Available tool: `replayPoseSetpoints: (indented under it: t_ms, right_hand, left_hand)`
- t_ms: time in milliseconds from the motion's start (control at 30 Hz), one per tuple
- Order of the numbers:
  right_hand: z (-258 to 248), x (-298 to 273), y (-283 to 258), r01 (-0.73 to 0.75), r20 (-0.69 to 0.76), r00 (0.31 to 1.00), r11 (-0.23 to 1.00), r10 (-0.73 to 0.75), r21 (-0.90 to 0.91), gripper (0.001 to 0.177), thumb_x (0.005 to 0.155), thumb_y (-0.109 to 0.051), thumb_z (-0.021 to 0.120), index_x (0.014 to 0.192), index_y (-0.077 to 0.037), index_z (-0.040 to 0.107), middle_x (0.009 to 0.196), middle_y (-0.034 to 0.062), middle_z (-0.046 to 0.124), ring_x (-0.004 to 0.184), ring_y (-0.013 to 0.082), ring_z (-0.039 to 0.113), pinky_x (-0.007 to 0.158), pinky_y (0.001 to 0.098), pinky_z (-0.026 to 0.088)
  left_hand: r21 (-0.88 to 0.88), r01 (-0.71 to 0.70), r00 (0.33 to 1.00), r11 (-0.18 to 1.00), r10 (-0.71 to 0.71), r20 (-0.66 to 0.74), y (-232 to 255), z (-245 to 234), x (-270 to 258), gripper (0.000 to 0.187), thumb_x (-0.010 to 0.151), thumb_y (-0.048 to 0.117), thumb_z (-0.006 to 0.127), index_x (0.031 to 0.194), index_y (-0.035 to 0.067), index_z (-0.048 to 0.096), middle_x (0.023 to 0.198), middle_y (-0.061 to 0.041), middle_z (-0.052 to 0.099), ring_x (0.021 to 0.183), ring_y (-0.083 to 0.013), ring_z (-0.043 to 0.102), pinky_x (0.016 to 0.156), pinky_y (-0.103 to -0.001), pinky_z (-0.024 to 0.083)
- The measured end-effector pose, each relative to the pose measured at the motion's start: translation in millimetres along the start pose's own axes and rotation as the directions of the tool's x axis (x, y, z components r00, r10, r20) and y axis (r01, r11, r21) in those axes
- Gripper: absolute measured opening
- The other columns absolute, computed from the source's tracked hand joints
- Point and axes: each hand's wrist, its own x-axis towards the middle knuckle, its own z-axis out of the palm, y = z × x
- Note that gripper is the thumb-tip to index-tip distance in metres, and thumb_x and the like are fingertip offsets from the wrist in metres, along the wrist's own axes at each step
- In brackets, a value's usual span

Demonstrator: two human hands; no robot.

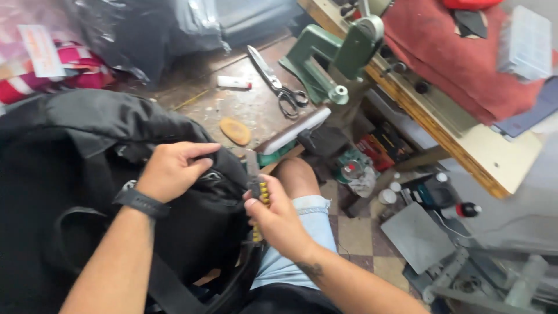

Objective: The person uses a utility knife to carefully cut and separate the fabric around a zipper on a black bag. They hold the bag steady with one hand while manipulating the blade with the other to make precise cuts along the seam.

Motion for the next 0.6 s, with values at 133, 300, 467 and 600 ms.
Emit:
replayPoseSetpoints:
  t_ms: [133,300,467,600]
  right_hand:
    - [-2.7,-11.0,11.2,0.096,0.029,0.995,0.995,-0.096,-0.007,0.064,0.092,-0.01,0.06,0.154,-0.015,0.048,0.115,0.0053,0.071,0.083,0.012,0.064,0.072,0.0279,0.061]
    - [-30.8,-21.4,21.3,0.127,0.044,0.991,0.992,-0.127,0.018,0.061,0.095,-0.007,0.058,0.154,-0.015,0.043,0.122,0.0139,0.075,0.076,0.0143,0.07,0.068,0.0287,0.062]
    - [-38.8,-21.8,15.1,0.121,-0.015,0.992,0.981,-0.125,-0.153,0.052,0.091,-0.01,0.064,0.139,-0.02,0.049,0.122,0.0074,0.083,0.072,0.0123,0.071,0.066,0.0297,0.066]
    - [-36.6,0.3,27.0,0.385,0.087,0.923,0.9,-0.375,-0.204,0.051,0.093,-0.012,0.066,0.141,-0.012,0.049,0.124,0.0117,0.081,0.116,0.0174,0.077,0.097,0.0309,0.056]
  left_hand:
    - [-0.033,0.11,0.994,0.993,-0.11,-0.012,14.8,0.2,1.7,0.024,0.087,0.008,0.076,0.107,0.015,0.087,0.105,0.0,0.086,0.098,-0.0086,0.079,0.094,-0.022,0.057]
    - [-0.038,0.124,0.984,0.992,-0.127,-0.121,9.3,9.9,2.3,0.019,0.084,0.004,0.078,0.095,0.016,0.088,0.092,0.001,0.086,0.085,-0.0074,0.078,0.083,-0.021,0.058]
    - [-0.009,0.103,0.982,0.995,-0.103,-0.156,8.6,13.2,-0.6,0.017,0.083,0.006,0.079,0.092,0.016,0.088,0.09,0.002,0.085,0.082,-0.0075,0.077,0.08,-0.022,0.057]
    - [0.041,0.068,0.98,0.997,-0.059,-0.188,2.6,15.7,3.8,0.014,0.083,0.011,0.079,0.092,0.018,0.088,0.086,0.004,0.085,0.075,-0.0056,0.074,0.074,-0.022,0.054]
